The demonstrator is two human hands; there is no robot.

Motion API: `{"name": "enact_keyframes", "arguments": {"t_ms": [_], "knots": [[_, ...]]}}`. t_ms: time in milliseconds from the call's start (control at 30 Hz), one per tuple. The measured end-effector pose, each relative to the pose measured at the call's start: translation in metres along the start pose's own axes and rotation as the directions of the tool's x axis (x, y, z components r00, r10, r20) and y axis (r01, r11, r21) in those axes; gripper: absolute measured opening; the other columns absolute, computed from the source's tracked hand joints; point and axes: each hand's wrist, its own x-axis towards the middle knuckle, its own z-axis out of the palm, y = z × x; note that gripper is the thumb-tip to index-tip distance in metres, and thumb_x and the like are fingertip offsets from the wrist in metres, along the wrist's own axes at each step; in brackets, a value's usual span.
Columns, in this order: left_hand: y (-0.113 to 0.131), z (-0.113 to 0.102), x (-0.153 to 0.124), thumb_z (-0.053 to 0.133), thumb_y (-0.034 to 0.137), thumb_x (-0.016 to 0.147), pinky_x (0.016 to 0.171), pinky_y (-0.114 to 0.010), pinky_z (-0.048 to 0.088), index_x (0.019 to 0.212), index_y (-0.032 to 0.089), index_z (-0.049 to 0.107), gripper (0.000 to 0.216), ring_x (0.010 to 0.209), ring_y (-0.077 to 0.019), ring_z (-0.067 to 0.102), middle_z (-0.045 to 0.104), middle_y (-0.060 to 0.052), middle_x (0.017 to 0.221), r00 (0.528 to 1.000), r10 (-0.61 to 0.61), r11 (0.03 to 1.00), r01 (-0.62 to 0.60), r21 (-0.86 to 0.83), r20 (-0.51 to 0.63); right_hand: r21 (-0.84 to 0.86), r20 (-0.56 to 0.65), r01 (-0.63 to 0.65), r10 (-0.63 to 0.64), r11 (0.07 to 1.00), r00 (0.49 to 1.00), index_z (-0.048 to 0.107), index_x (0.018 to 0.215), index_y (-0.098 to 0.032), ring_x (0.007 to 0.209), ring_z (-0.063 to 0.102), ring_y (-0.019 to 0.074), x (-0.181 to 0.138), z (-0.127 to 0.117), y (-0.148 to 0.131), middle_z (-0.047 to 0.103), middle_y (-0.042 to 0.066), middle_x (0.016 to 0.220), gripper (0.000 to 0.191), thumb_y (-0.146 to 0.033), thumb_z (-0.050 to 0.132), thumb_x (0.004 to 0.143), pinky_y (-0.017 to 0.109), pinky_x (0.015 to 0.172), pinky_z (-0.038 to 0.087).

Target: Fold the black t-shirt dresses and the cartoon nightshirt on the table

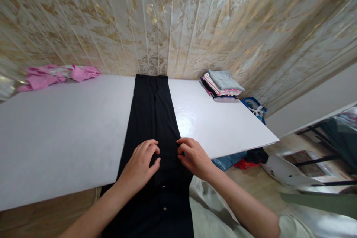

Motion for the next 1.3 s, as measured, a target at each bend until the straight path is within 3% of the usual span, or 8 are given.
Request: {"name": "enact_keyframes", "arguments": {"t_ms": [100,233,367,533,600,733,900,1300], "knots": [[0.0,0.001,0.001,0.053,0.02,0.085,0.1,-0.047,0.044,0.088,0.022,0.053,0.003,0.118,-0.0263,0.053,0.057,-0.008,0.119,1.0,0.004,1.0,-0.004,-0.011,0.006,0.015,-0.038,-0.053,0.054,0.998,0.998,0.058,0.084,-0.021,0.107,0.056,0.023,-0.008,-0.004,-0.002,0.06,0.008,0.116,0.006,-0.018,0.057,0.089,0.041,0.092,0.045],[0.005,0.0,-0.002,0.053,0.022,0.085,0.1,-0.048,0.044,0.087,0.022,0.054,0.003,0.117,-0.0266,0.054,0.058,-0.009,0.119,1.0,-0.016,1.0,0.016,-0.016,0.007,0.046,0.001,0.014,-0.014,0.999,1.0,0.062,0.096,-0.023,0.114,0.054,0.0232,-0.018,-0.007,-0.005,0.057,0.009,0.125,0.008,-0.02,0.058,0.09,0.041,0.094,0.046],[0.0,-0.02,0.004,0.052,0.036,0.089,0.098,-0.046,0.047,0.09,0.023,0.06,0.015,0.116,-0.0261,0.056,0.059,-0.008,0.122,0.999,0.009,0.999,-0.007,-0.036,0.042,0.027,-0.011,-0.04,0.04,0.999,0.999,0.061,0.085,-0.022,0.106,0.06,0.0212,-0.011,-0.014,0.001,0.062,0.007,0.114,0.013,-0.024,0.053,0.094,0.038,0.09,0.048],[-0.052,-0.067,0.06,0.041,0.04,0.092,0.102,-0.044,0.043,0.096,0.019,0.064,0.032,0.112,-0.0259,0.058,0.063,-0.012,0.116,0.995,-0.023,0.99,0.035,0.136,-0.094,0.015,-0.04,-0.157,0.158,0.987,0.987,0.063,0.104,-0.024,0.085,0.066,0.0145,0.053,-0.026,0.028,0.061,0.004,0.106,0.015,-0.021,0.053,0.093,0.029,0.079,0.051],[-0.077,-0.075,0.088,0.037,0.037,0.091,0.101,-0.043,0.044,0.103,0.017,0.065,0.037,0.111,-0.026,0.059,0.066,-0.012,0.114,0.995,-0.081,0.964,0.094,0.25,-0.063,-0.039,-0.037,-0.14,0.139,0.989,0.99,0.062,0.114,-0.025,0.09,0.066,0.0153,0.09,-0.019,0.038,0.061,0.005,0.113,0.025,-0.019,0.05,0.093,0.03,0.083,0.05],[-0.11,-0.056,0.122,0.031,0.043,0.094,0.112,-0.044,0.031,0.135,0.018,0.052,0.052,0.135,-0.0254,0.043,0.05,-0.01,0.146,0.973,-0.207,0.9,0.148,0.411,0.103,-0.197,0.041,-0.071,0.081,0.978,0.996,0.052,0.135,-0.022,0.122,0.053,0.0222,0.15,0.015,0.052,0.054,0.01,0.136,0.04,-0.026,0.049,0.096,0.036,0.102,0.043],[-0.131,-0.031,0.137,0.024,0.051,0.095,0.116,-0.054,0.019,0.152,0.02,0.027,0.065,0.147,-0.0266,0.021,0.022,-0.005,0.161,0.946,-0.309,0.839,0.221,0.498,0.1,-0.321,0.128,-0.067,0.114,0.945,0.985,0.034,0.149,-0.025,0.143,0.029,0.0226,0.184,0.044,0.075,0.033,0.005,0.156,0.051,-0.037,0.04,0.1,0.049,0.116,0.024],[-0.175,-0.041,0.2,0.031,0.046,0.096,0.112,-0.058,0.024,0.145,0.022,0.04,0.056,0.142,-0.0331,0.03,0.036,-0.007,0.156,0.972,-0.236,0.885,0.207,0.417,0.019,-0.342,0.08,-0.08,0.114,0.936,0.99,0.037,0.147,-0.024,0.142,0.031,0.0249,0.255,0.051,0.116,0.035,0.006,0.155,0.047,-0.033,0.038,0.101,0.054,0.113,0.025]]}}
